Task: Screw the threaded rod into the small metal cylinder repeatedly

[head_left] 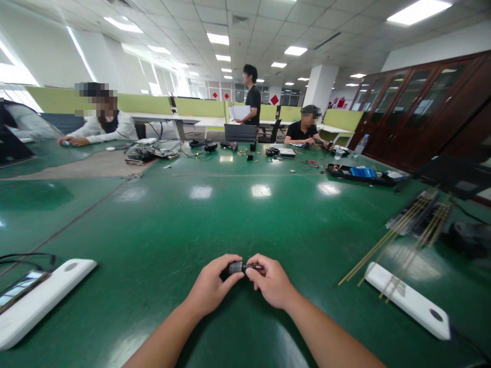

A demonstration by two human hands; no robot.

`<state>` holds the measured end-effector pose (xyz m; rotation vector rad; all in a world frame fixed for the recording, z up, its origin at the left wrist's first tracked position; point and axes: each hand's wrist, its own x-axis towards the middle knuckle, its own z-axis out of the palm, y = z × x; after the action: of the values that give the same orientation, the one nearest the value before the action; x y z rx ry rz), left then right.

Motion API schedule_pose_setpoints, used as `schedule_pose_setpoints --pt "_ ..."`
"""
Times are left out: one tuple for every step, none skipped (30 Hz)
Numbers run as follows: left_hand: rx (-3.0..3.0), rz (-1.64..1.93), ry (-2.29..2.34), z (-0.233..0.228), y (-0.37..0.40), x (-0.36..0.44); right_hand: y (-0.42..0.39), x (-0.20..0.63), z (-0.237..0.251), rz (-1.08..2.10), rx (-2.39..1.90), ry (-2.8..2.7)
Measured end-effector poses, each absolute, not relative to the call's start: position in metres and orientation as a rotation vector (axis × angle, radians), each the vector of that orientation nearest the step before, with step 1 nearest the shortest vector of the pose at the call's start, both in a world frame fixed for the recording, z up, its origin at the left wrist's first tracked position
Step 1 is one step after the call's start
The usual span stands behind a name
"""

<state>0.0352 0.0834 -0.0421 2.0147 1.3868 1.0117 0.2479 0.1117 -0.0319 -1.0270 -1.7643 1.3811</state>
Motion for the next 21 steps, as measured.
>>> schedule_pose_setpoints --pt "2.014 1.011 1.388 -0.0422 0.0836 0.0350 0.1117 0.2479 -0.0321 1.376 -1.031 -1.764" --pt "2.013 1.010 1.388 -0.0423 0.0838 0.0348 0.1117 0.2478 -0.0323 1.372 -1.036 -1.764" --pt "2.012 1.010 1.387 -0.0424 0.0840 0.0346 0.1117 0.2478 -0.0325 1.369 -1.039 -1.764" --pt "2.012 1.010 1.385 -0.0424 0.0842 0.0344 0.1117 0.2477 -0.0326 1.368 -1.040 -1.765" --pt "2.012 1.010 1.385 -0.0425 0.0843 0.0342 0.1118 0.2476 -0.0326 1.369 -1.040 -1.767" --pt "2.011 1.009 1.384 -0.0426 0.0844 0.0341 0.1118 0.2476 -0.0325 1.371 -1.039 -1.767" --pt "2.011 1.008 1.385 -0.0427 0.0843 0.0341 0.1119 0.2475 -0.0323 1.375 -1.037 -1.766" --pt "2.011 1.008 1.386 -0.0428 0.0842 0.0341 0.1120 0.2475 -0.0322 1.379 -1.034 -1.763" --pt "2.012 1.006 1.389 -0.0429 0.0841 0.0342 0.1122 0.2476 -0.0320 1.383 -1.030 -1.761" --pt "2.013 1.003 1.392 -0.0430 0.0840 0.0343 0.1124 0.2476 -0.0320 1.384 -1.028 -1.759" --pt "2.014 1.000 1.395 -0.0431 0.0839 0.0344 0.1126 0.2477 -0.0320 1.385 -1.027 -1.758" --pt "2.014 0.997 1.397 -0.0432 0.0839 0.0345 0.1128 0.2478 -0.0322 1.384 -1.026 -1.758" --pt "2.013 0.995 1.397 -0.0432 0.0840 0.0345 0.1130 0.2479 -0.0325 1.382 -1.027 -1.760" --pt "2.012 0.996 1.397 -0.0433 0.0841 0.0345 0.1131 0.2480 -0.0330 1.378 -1.028 -1.763" --pt "2.012 0.997 1.395 -0.0434 0.0843 0.0345 0.1132 0.2480 -0.0335 1.375 -1.029 -1.765" --pt "2.012 0.999 1.393 -0.0435 0.0846 0.0345 0.1132 0.2481 -0.0340 1.371 -1.030 -1.768" --pt "2.013 1.000 1.390 -0.0438 0.0848 0.0344 0.1131 0.2481 -0.0345 1.368 -1.032 -1.770" --pt "2.014 1.001 1.388 -0.0441 0.0850 0.0343 0.1130 0.2482 -0.0349 1.366 -1.033 -1.771" --pt "2.016 1.002 1.387 -0.0445 0.0852 0.0342 0.1128 0.2483 -0.0352 1.366 -1.033 -1.772" --pt "2.018 1.003 1.386 -0.0449 0.0853 0.0341 0.1127 0.2484 -0.0353 1.367 -1.032 -1.772" --pt "2.018 1.005 1.385 -0.0453 0.0854 0.0340 0.1125 0.2486 -0.0352 1.367 -1.031 -1.772"
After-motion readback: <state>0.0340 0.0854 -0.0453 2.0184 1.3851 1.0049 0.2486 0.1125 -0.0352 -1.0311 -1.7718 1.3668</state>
